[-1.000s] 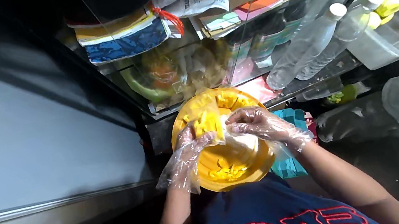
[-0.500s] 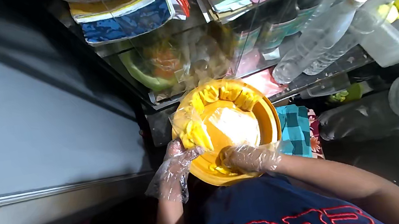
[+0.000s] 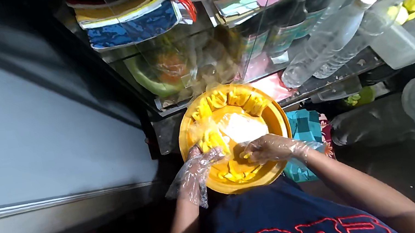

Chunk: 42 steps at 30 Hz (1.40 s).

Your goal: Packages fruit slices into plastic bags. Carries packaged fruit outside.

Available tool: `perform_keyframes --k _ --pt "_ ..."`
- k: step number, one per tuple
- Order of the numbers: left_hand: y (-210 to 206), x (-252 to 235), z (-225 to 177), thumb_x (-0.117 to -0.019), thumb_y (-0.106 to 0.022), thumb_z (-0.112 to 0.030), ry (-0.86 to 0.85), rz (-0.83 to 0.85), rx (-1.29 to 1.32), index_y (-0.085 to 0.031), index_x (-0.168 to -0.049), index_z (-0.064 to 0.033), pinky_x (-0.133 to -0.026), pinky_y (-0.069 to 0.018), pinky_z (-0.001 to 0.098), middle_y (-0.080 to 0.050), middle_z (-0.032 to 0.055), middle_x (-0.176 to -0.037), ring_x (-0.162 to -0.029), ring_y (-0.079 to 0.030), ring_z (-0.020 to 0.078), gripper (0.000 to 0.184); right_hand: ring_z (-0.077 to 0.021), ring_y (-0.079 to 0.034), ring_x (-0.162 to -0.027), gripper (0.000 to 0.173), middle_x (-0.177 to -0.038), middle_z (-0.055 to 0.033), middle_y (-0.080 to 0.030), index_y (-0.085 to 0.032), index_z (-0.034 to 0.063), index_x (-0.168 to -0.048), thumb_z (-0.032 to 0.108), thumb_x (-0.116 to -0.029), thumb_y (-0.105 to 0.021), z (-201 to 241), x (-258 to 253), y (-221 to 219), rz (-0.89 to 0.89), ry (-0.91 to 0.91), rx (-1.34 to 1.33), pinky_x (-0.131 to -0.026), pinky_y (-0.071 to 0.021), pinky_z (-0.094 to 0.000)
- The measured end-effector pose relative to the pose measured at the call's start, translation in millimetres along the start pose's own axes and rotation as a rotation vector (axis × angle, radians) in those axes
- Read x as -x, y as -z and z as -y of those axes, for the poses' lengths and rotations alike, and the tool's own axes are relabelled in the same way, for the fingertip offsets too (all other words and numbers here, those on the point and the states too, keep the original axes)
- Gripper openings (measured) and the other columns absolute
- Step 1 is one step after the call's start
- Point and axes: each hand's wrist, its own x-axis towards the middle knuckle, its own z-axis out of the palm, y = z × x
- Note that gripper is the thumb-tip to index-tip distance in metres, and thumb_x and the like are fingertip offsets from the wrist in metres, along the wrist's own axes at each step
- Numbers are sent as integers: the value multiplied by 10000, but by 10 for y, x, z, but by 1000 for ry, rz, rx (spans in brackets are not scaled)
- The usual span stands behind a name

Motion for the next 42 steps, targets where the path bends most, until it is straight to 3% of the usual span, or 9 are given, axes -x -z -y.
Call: perform_keyframes --k 3,7,11,21,26,32,36,39,42 --pt "-18 -44 -16 -990 -577 24 21 12 34 -429 -1421 2 -786 -614 313 -648 120 -1171 -922 -706 160 456 -246 -627 -1184 307 -1307 -136 -664 -687 86 -1308 96 -1039 -540 21 7 -53 89 118 83 -1054 -454 -473" --pt "-32 -71 16 -954 -619 51 -11 9 28 -478 -1385 11 -794 -607 300 -665 121 -1143 -905 -703 153 455 -389 -618 -1193 262 -1277 -191 -659 -698 87 -1252 160 -1019 -602 66 -69 -102 82 -18 368 -1019 -443 -635" --pt "-69 -32 -7 -937 -644 49 -6 21 -38 -497 -1375 8 -830 -595 285 -683 119 -1127 -925 -700 136 464 -437 -608 -1184 306 -1310 -203 -629 -679 76 -1221 259 -976 -664 -38 -133 -203 153 -130 540 -956 -450 -697" --pt "-51 -59 -4 -871 -769 -75 -14 102 -302 -528 -1377 -4 -906 -549 277 -668 127 -1163 -1002 -660 108 565 -403 -624 -1092 240 -1141 -224 -657 -684 13 -1106 144 -908 -715 -195 -344 -245 292 47 513 -934 -475 -626" --pt "-36 -75 -1 -829 -806 -106 -48 120 -376 -595 -1304 -15 -916 -549 292 -684 112 -1135 -1006 -663 107 527 -357 -631 -1075 208 -1166 -197 -661 -696 0 -1070 182 -976 -655 -207 -372 -242 355 156 451 -948 -472 -579" --pt "-40 -65 -51 -870 -775 -84 -33 128 -347 -594 -1290 5 -886 -548 262 -682 100 -1102 -965 -658 83 466 -346 -608 -1120 242 -1190 -207 -656 -696 3 -1175 61 -941 -675 -222 -360 -126 460 246 417 -987 -446 -549" --pt "-54 -71 -59 -873 -778 -98 -15 105 -399 -600 -1280 10 -916 -534 284 -674 120 -1128 -1003 -648 104 458 -365 -588 -1197 238 -1278 -216 -633 -701 -6 -1170 116 -969 -664 -292 -323 -117 414 215 380 -1038 -427 -570" --pt "-33 -109 -10 -861 -805 -168 1 96 -473 -592 -1317 1 -968 -519 348 -666 156 -1186 -1071 -645 167 531 -334 -641 -1081 225 -1143 -195 -684 -701 12 -1174 127 -996 -623 -272 -262 -103 351 158 325 -968 -469 -570" --pt "-22 -143 14 -855 -816 -197 -39 105 -544 -621 -1287 1 -987 -518 386 -677 167 -1177 -1087 -652 201 514 -321 -637 -1079 270 -1212 -216 -647 -661 -16 -1234 13 -980 -573 -262 -194 -59 304 108 175 -959 -493 -529"
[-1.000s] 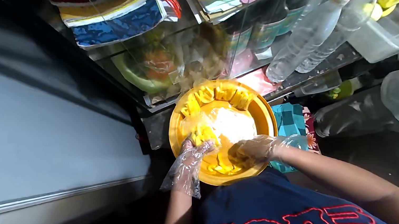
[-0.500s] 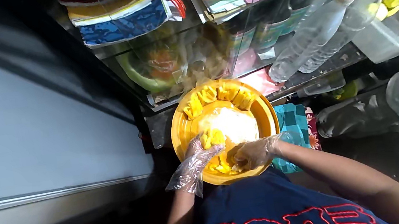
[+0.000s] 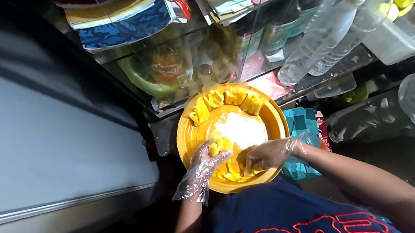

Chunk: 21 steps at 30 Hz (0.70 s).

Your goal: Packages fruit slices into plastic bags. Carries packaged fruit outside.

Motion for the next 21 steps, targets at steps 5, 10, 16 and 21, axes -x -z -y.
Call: perform_keyframes --k 5,10,16,21 --pt "4 -4 -24 -876 -805 -288 -13 3 -162 -619 -1340 -26 -1082 -444 465 -655 188 -1273 -1212 -612 273 564 -87 -586 -719 200 -962 -84 -611 -571 -12 -1217 41 -1042 -489 98 159 90 -101 -50 -256 -691 -529 -284" --pt "35 16 24 -893 -772 -371 -85 4 -257 -624 -1362 -67 -1092 -431 496 -657 186 -1282 -1229 -605 299 578 -15 -595 -702 83 -804 19 -622 -618 8 -1038 8 -987 -554 368 490 262 -417 126 -464 -704 -529 -198" --pt "11 45 -12 -892 -763 -375 -209 8 -288 -650 -1346 -93 -1070 -453 504 -684 154 -1261 -1196 -636 277 546 -125 -639 -690 45 -825 -40 -686 -714 62 -976 79 -951 -680 951 682 408 -757 158 22 -657 -564 -335" --pt "-42 58 -103 -865 -799 -324 -255 29 -256 -672 -1275 -20 -1060 -466 464 -698 174 -1201 -1161 -647 263 526 -201 -674 -740 64 -780 -51 -682 -738 94 -888 126 -923 -693 1153 468 368 -786 264 533 -693 -563 -419"
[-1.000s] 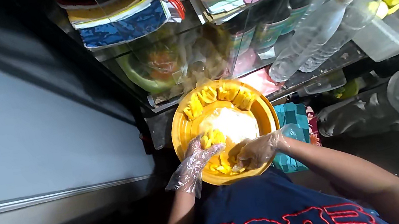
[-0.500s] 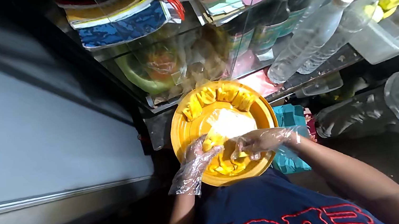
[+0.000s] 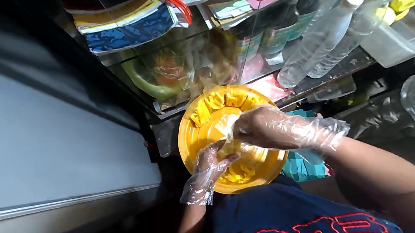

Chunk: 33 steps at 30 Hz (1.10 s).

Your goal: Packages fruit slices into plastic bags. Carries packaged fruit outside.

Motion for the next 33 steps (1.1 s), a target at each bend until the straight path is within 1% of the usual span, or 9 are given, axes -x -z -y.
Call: perform_keyframes --k 7,11,15,18,21,25,27,30,33 --pt "-47 29 -58 -806 -836 -206 19 18 275 -663 -1205 12 -953 -522 297 -704 108 -1085 -1009 -659 98 487 -281 -688 -830 106 -860 -144 -705 -757 13 -930 62 -944 -664 -2 -195 246 218 145 -49 -787 -544 -455" --pt "-14 19 -192 -842 -814 -202 28 67 282 -655 -1223 5 -954 -506 271 -697 97 -1100 -1015 -643 74 462 -253 -664 -773 107 -805 -119 -694 -757 22 -908 80 -937 -672 -82 -296 265 312 145 -78 -748 -518 -449" --pt "22 -10 -235 -898 -767 -195 62 116 307 -639 -1225 22 -942 -508 287 -687 117 -1094 -999 -643 99 413 -244 -657 -791 110 -827 -117 -694 -753 23 -938 92 -949 -668 -91 -342 273 356 30 -124 -763 -511 -458" --pt "-104 -96 -27 -907 -760 -249 32 103 387 -631 -1268 -16 -924 -540 303 -693 115 -1114 -993 -668 117 449 -162 -625 -757 73 -824 -60 -686 -747 58 -964 112 -941 -704 -103 -353 358 384 -132 -208 -740 -512 -397" --pt "-101 -67 -97 -896 -776 -264 79 66 321 -637 -1293 -41 -981 -517 362 -683 140 -1187 -1079 -658 170 476 -252 -685 -864 189 -927 -101 -722 -741 75 -1085 218 -967 -706 -58 -306 340 453 -180 -104 -830 -537 -507" --pt "-105 15 -221 -915 -746 -277 130 73 197 -598 -1348 -32 -1072 -456 369 -644 148 -1292 -1217 -598 190 519 -314 -693 -831 201 -843 -107 -699 -723 106 -1025 289 -988 -650 15 -121 14 334 -236 106 -729 -545 -555" --pt "-131 22 -220 -916 -745 -305 143 87 179 -608 -1340 -45 -1065 -460 368 -653 138 -1281 -1208 -605 183 515 -311 -694 -835 213 -847 -114 -698 -719 91 -1017 278 -1009 -616 -3 -78 -75 317 -240 76 -723 -544 -542" --pt "-175 18 -153 -899 -766 -301 141 108 229 -608 -1330 -40 -1027 -490 364 -657 141 -1255 -1156 -626 178 528 -269 -674 -858 179 -905 -115 -705 -729 67 -1066 209 -1005 -641 -124 -80 -42 406 -274 -144 -792 -530 -510" --pt "-192 10 -106 -908 -751 -289 126 144 258 -618 -1327 -51 -1000 -499 349 -659 133 -1243 -1125 -631 158 499 -194 -643 -808 144 -889 -97 -693 -734 48 -1072 115 -1010 -623 -284 -55 -50 458 -307 -309 -791 -526 -427"
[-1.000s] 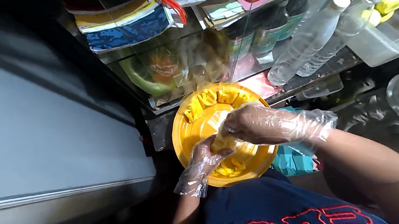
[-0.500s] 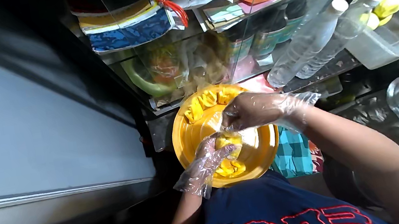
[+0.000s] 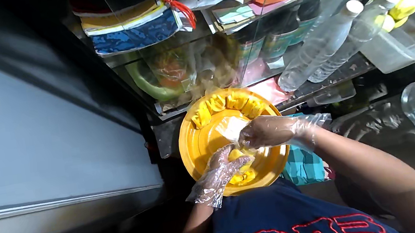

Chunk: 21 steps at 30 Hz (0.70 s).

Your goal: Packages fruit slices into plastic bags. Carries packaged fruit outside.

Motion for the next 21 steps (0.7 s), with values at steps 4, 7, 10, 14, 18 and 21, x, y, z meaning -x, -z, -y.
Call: perform_keyframes --k 4,7,10,14,18,21 --pt "-16 -8 -13 -955 -701 -224 12 52 135 -609 -1314 -28 -871 -553 288 -662 112 -1164 -981 -655 110 419 -195 -664 -841 204 -922 -92 -715 -741 66 -1128 117 -1040 -564 9 13 73 83 -6 56 -838 -529 -432" --pt "-43 -18 19 -987 -645 -196 -59 56 207 -631 -1254 -9 -794 -555 238 -673 64 -1065 -873 -647 52 326 -215 -670 -831 166 -888 -97 -712 -747 52 -1053 138 -1020 -609 50 -16 89 79 4 99 -827 -531 -459" --pt "-37 -6 -16 -1027 -580 -195 -54 56 191 -622 -1278 -9 -844 -538 246 -668 75 -1098 -924 -637 53 316 -237 -656 -841 132 -874 -105 -696 -745 42 -1006 144 -988 -663 69 -60 81 74 2 122 -815 -516 -480" --pt "-48 39 -18 -1070 -502 -218 -53 -23 232 -623 -1258 2 -869 -534 237 -648 78 -1136 -988 -622 47 314 -250 -666 -864 155 -912 -120 -706 -744 44 -1060 153 -996 -655 -1 -84 118 81 64 122 -836 -520 -490" --pt "-36 128 41 -1095 -443 -281 -64 -108 198 -560 -1388 -24 -1075 -441 260 -589 117 -1380 -1256 -553 83 407 -205 -678 -892 238 -1018 -130 -698 -663 28 -1251 86 -1048 -552 41 -26 274 147 -22 1 -872 -554 -404" --pt "-42 118 31 -1085 -471 -244 -79 -131 221 -578 -1353 -6 -1052 -443 242 -612 110 -1333 -1212 -566 61 375 -157 -662 -785 191 -926 -107 -681 -663 -4 -1153 109 -1060 -540 85 -37 310 160 -74 -45 -785 -560 -339"
